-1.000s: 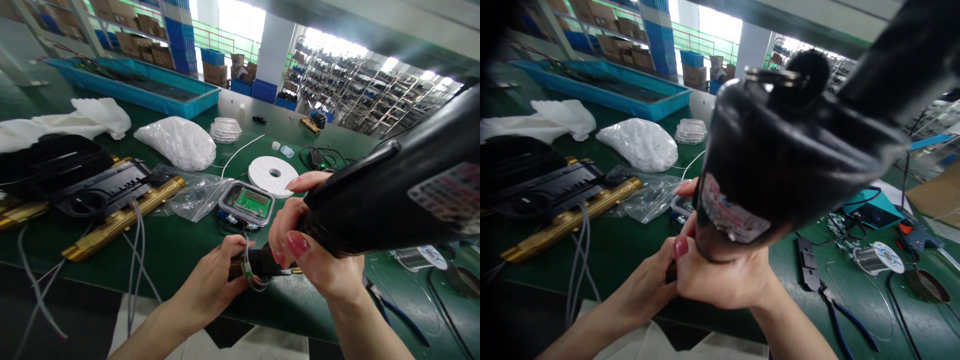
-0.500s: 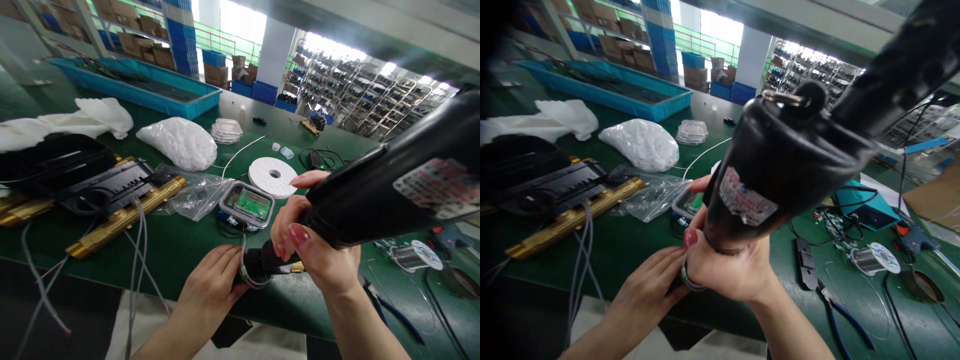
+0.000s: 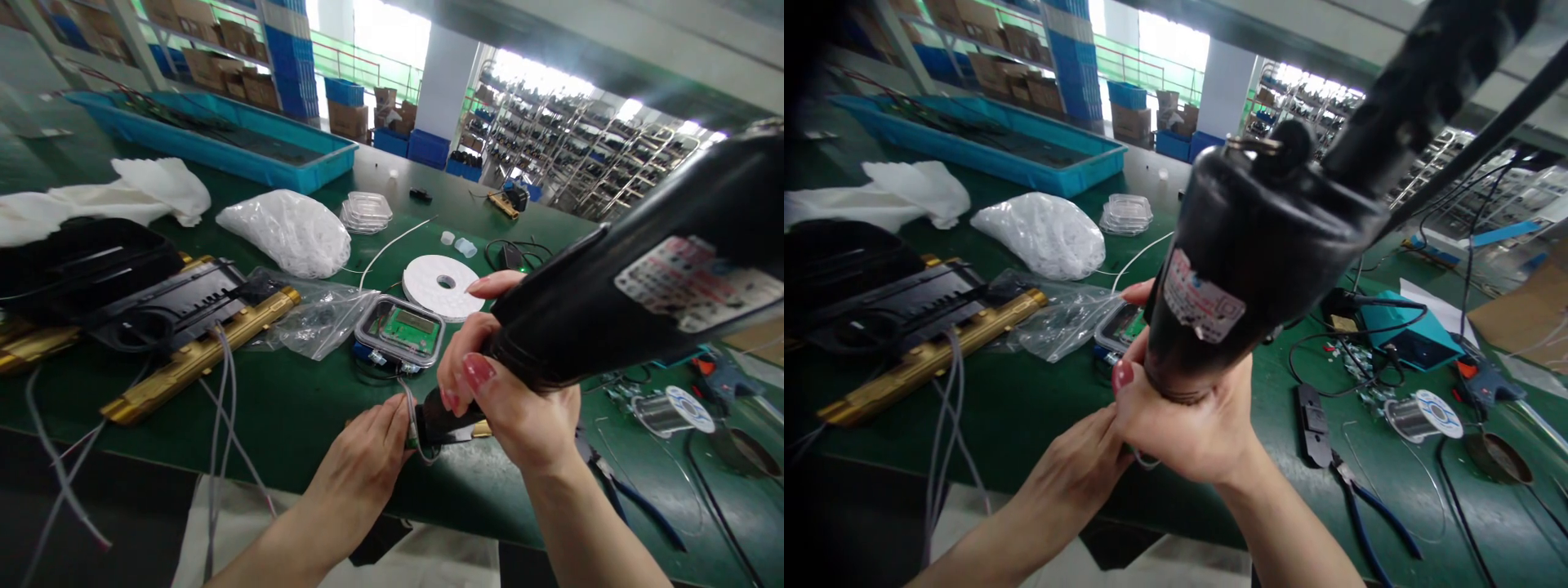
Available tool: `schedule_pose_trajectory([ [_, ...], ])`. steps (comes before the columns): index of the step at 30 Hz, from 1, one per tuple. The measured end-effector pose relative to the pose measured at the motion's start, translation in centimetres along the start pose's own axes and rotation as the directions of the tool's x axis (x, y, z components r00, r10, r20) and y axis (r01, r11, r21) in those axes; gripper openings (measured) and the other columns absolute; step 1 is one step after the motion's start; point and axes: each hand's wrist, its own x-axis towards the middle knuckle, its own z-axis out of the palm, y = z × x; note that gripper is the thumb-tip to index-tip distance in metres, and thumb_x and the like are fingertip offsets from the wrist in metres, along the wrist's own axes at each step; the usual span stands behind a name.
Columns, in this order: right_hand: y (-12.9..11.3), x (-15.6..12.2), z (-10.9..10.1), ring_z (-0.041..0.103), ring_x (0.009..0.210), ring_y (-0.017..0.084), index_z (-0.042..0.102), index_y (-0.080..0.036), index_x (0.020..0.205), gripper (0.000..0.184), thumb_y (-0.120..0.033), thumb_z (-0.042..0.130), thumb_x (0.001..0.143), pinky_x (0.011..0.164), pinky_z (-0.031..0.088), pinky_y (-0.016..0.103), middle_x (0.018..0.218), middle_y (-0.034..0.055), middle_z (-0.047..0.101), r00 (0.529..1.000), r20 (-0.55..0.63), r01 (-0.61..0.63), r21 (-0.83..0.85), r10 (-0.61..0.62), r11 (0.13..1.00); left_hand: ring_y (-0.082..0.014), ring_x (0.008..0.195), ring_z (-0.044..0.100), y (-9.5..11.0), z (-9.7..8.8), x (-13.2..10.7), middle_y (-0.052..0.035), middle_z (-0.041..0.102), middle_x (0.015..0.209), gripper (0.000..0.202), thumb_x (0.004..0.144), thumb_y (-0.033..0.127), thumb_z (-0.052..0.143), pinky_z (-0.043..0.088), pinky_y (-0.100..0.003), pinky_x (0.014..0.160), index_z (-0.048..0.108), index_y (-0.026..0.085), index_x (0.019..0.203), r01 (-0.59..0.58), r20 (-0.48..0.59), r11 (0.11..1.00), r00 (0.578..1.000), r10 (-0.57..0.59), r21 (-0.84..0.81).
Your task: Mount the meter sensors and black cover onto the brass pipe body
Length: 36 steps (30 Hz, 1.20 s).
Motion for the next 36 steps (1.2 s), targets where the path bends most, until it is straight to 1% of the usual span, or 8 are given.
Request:
schedule_pose_trajectory([
  [8, 0.0, 0.5, 0.5, 0.051, 0.045, 0.011, 0.048, -0.023, 0.097, 0.033, -0.010, 0.061, 0.069, 0.043, 0.041, 0.027, 0.056, -0.0062, 0.055, 0.998, -0.059, 0.004, -0.041, -0.007, 0.999, -0.0270, 0.088, 0.063, -0.2, -0.2, 0.7, -0.0180, 0.059, 0.107, 0.025, 0.093, 0.011, 0.031, 0.058, -0.038, 0.070, 0.041, 0.011, 0.116, -0.031, -0.075, 0.999, 0.997, 0.033, 0.031],
  [15, 0.3, 1.3, 1.7, 0.044, 0.037, 0.009, 0.049, -0.022, 0.083, 0.026, -0.011, 0.063, 0.064, 0.034, 0.034, 0.023, 0.047, -0.0083, 0.048, 0.996, -0.088, 0.022, -0.012, -0.023, 1.000, -0.0266, 0.099, 0.060, -0.5, 0.7, -0.1, -0.0175, 0.057, 0.116, 0.032, 0.095, 0.014, 0.027, 0.055, -0.037, 0.080, 0.041, 0.009, 0.124, -0.013, -0.051, 1.000, 0.999, 0.014, 0.018],
  [19, 0.3, 1.6, 1.6, 0.041, 0.035, 0.009, 0.050, -0.023, 0.084, 0.024, -0.019, 0.067, 0.067, 0.032, 0.031, 0.023, 0.045, -0.0085, 0.045, 1.000, -0.012, -0.017, -0.022, 0.017, 1.000, -0.0262, 0.100, 0.059, -0.4, 0.9, -0.1, -0.0158, 0.057, 0.116, 0.035, 0.091, 0.011, 0.031, 0.053, -0.037, 0.085, 0.041, 0.011, 0.125, 0.014, -0.069, 1.000, 0.998, -0.012, 0.024],
  [23, -0.1, 2.3, 1.4, 0.047, 0.044, 0.010, 0.055, -0.024, 0.085, 0.025, -0.030, 0.070, 0.066, 0.038, 0.040, 0.025, 0.053, -0.0063, 0.050, 0.991, 0.114, -0.060, -0.064, 0.067, 0.996, -0.0275, 0.096, 0.061, -0.1, -0.1, 0.5, -0.0165, 0.058, 0.109, 0.030, 0.092, 0.011, 0.032, 0.054, -0.038, 0.081, 0.042, 0.010, 0.120, -0.005, -0.071, 0.999, 0.997, 0.008, 0.047],
  [26, -0.1, 2.5, 1.1, 0.049, 0.046, 0.010, 0.057, -0.023, 0.091, 0.030, -0.036, 0.070, 0.067, 0.041, 0.043, 0.026, 0.056, -0.0064, 0.051, 0.988, 0.146, -0.044, -0.052, 0.051, 0.998, -0.0261, 0.095, 0.060, 0.0, -0.6, 0.7, -0.0134, 0.058, 0.108, 0.029, 0.090, 0.009, 0.042, 0.052, -0.038, 0.084, 0.041, 0.013, 0.119, 0.030, -0.034, 0.999, 0.999, -0.032, -0.043],
  [30, 0.3, 2.1, 0.4, 0.048, 0.044, 0.009, 0.055, -0.025, 0.100, 0.032, -0.028, 0.067, 0.070, 0.041, 0.043, 0.026, 0.056, -0.0076, 0.050, 0.990, 0.139, -0.004, 0.014, 0.002, 1.000, -0.0243, 0.095, 0.058, -0.3, -0.9, 0.6, -0.0036, 0.059, 0.105, 0.040, 0.083, 0.012, 0.063, 0.049, -0.037, 0.083, 0.044, 0.022, 0.116, 0.201, 0.124, 0.946, 0.977, -0.174, -0.256],
  [33, 0.3, 1.6, -0.1, 0.048, 0.044, 0.009, 0.056, -0.025, 0.093, 0.022, -0.023, 0.063, 0.072, 0.041, 0.042, 0.026, 0.056, -0.0070, 0.051, 0.990, 0.139, -0.006, 0.024, 0.003, 1.000, -0.0226, 0.092, 0.059, -0.6, -1.2, 0.7, 0.0007, 0.060, 0.098, 0.031, 0.086, 0.017, 0.059, 0.047, -0.037, 0.086, 0.048, 0.026, 0.113, 0.293, 0.192, 0.878, 0.953, -0.235, -0.379],
  [36, -0.2, 1.2, -0.2, 0.047, 0.044, 0.009, 0.056, -0.024, 0.080, 0.012, -0.027, 0.064, 0.071, 0.039, 0.041, 0.025, 0.055, -0.0061, 0.051, 0.992, 0.125, -0.019, -0.013, 0.020, 1.000, -0.0218, 0.092, 0.059, -0.8, -1.3, 1.1, 0.0018, 0.061, 0.094, 0.033, 0.084, 0.011, 0.049, 0.037, -0.043, 0.103, 0.051, 0.026, 0.113, 0.282, 0.175, 0.853, 0.958, -0.227, -0.439],
])
